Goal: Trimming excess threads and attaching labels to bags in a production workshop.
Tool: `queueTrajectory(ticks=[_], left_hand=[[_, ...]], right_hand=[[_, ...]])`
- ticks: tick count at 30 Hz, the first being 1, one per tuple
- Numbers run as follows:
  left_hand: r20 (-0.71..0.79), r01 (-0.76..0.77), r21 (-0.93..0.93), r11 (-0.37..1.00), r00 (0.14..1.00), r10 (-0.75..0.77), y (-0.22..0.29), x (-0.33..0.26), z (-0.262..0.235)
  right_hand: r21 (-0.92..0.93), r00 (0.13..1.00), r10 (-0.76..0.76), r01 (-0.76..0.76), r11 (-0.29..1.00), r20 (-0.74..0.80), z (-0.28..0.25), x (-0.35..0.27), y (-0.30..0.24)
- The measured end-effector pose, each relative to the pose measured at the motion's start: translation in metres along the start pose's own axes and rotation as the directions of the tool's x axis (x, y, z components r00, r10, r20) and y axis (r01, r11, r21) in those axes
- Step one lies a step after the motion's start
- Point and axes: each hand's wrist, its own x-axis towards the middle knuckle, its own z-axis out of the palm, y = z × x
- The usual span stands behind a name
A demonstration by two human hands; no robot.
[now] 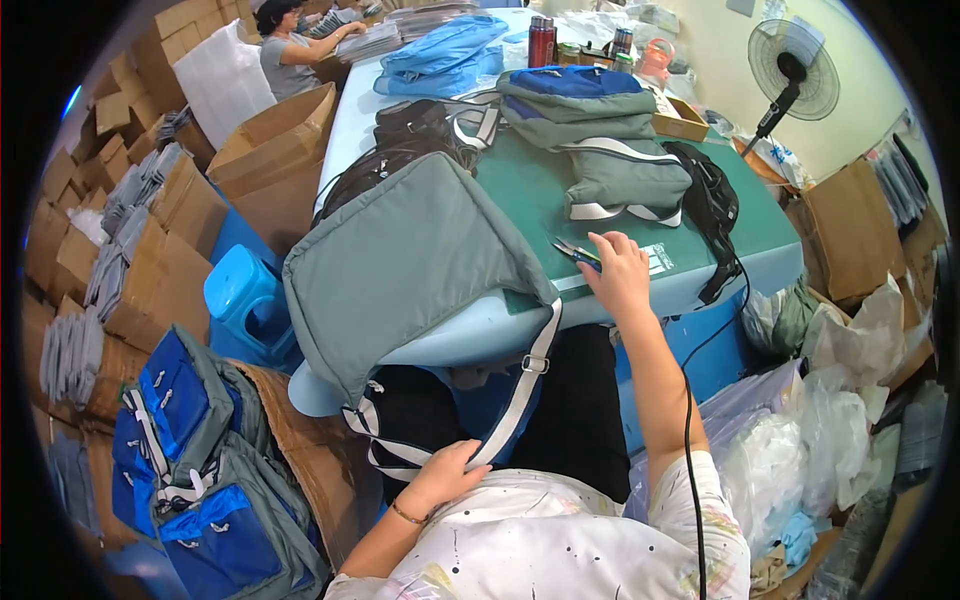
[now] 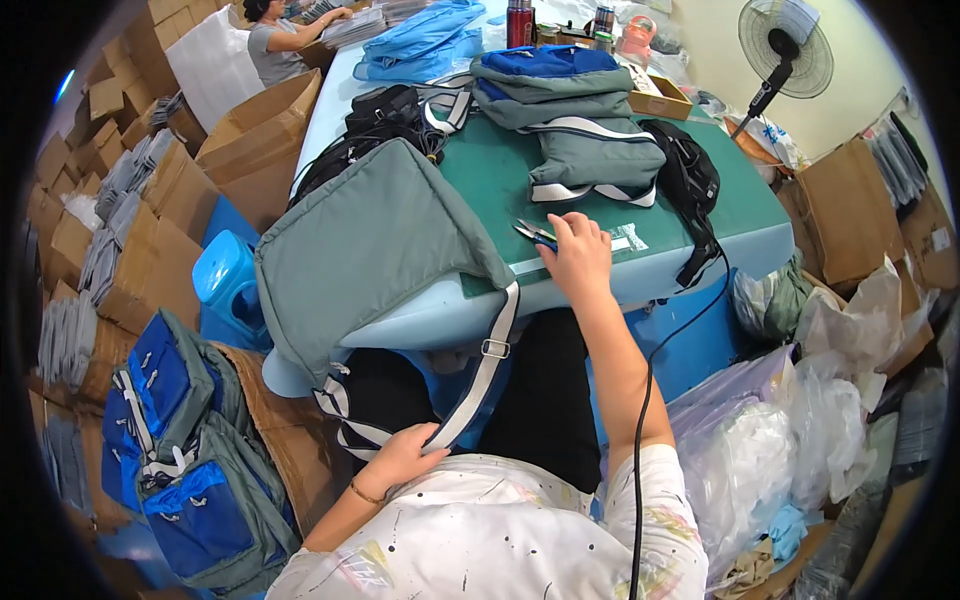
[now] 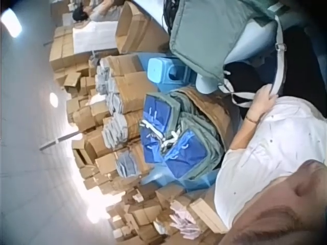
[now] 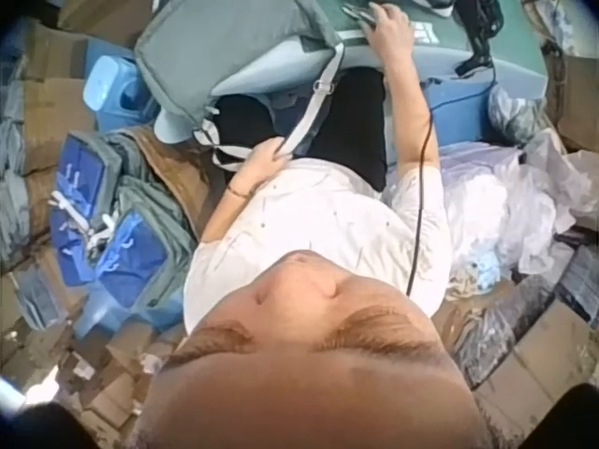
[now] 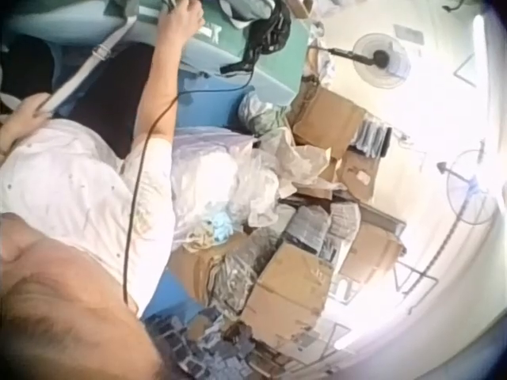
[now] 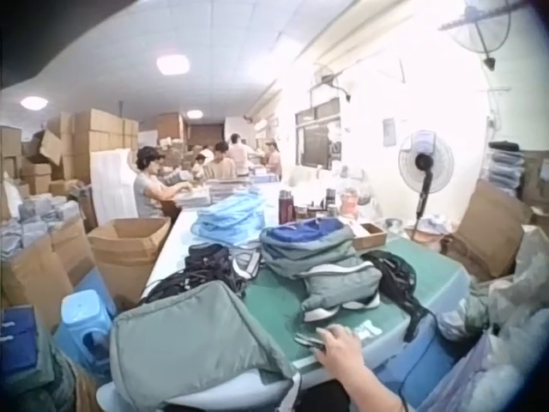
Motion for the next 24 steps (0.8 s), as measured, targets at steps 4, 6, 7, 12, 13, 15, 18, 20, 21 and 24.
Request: queueTrajectory(ticks=[4,6,7,12,13,15,18,20,21,24], left_hand=[[0.030,0.061,-0.023,0.998,0.998,-0.060,0.007,0.001,-0.005],[0.057,0.067,-0.013,0.998,0.996,-0.066,0.010,0.003,-0.006],[0.035,0.053,-0.017,0.998,0.998,-0.053,0.013,0.003,-0.007],[0.108,-0.124,-0.116,0.985,0.985,0.137,0.033,0.005,-0.015],[0.219,-0.097,-0.115,0.989,0.968,0.121,0.040,0.006,-0.018],[0.303,-0.112,-0.152,0.982,0.940,0.154,0.046,0.009,-0.018],[0.362,-0.092,-0.122,0.988,0.923,0.131,0.047,0.009,-0.009],[0.329,-0.284,-0.076,0.956,0.898,0.293,0.054,0.013,-0.004],[0.269,-0.311,-0.121,0.943,0.904,0.332,0.061,0.013,-0.004],[0.423,-0.133,-0.172,0.976,0.885,0.195,0.080,0.017,-0.013]], right_hand=[[0.452,0.940,0.193,-0.308,0.837,0.281,-0.015,-0.045,-0.035],[0.510,0.892,0.227,-0.416,0.753,0.391,-0.018,-0.072,-0.050],[0.559,0.853,0.297,-0.510,0.654,0.430,-0.009,-0.091,-0.054],[0.487,0.387,0.340,-0.822,-0.294,0.857,0.016,-0.168,-0.092],[0.383,0.367,0.136,-0.778,-0.498,0.920,0.008,-0.172,-0.097],[0.206,0.370,-0.117,-0.721,-0.662,0.921,-0.012,-0.171,-0.104],[0.275,0.553,-0.168,-0.626,-0.730,0.816,-0.043,-0.159,-0.106],[0.370,0.680,-0.134,-0.541,-0.755,0.721,-0.064,-0.143,-0.104],[0.425,0.750,-0.090,-0.465,-0.776,0.655,-0.068,-0.134,-0.106],[0.562,0.790,0.081,-0.356,-0.746,0.608,-0.080,-0.097,-0.096]])
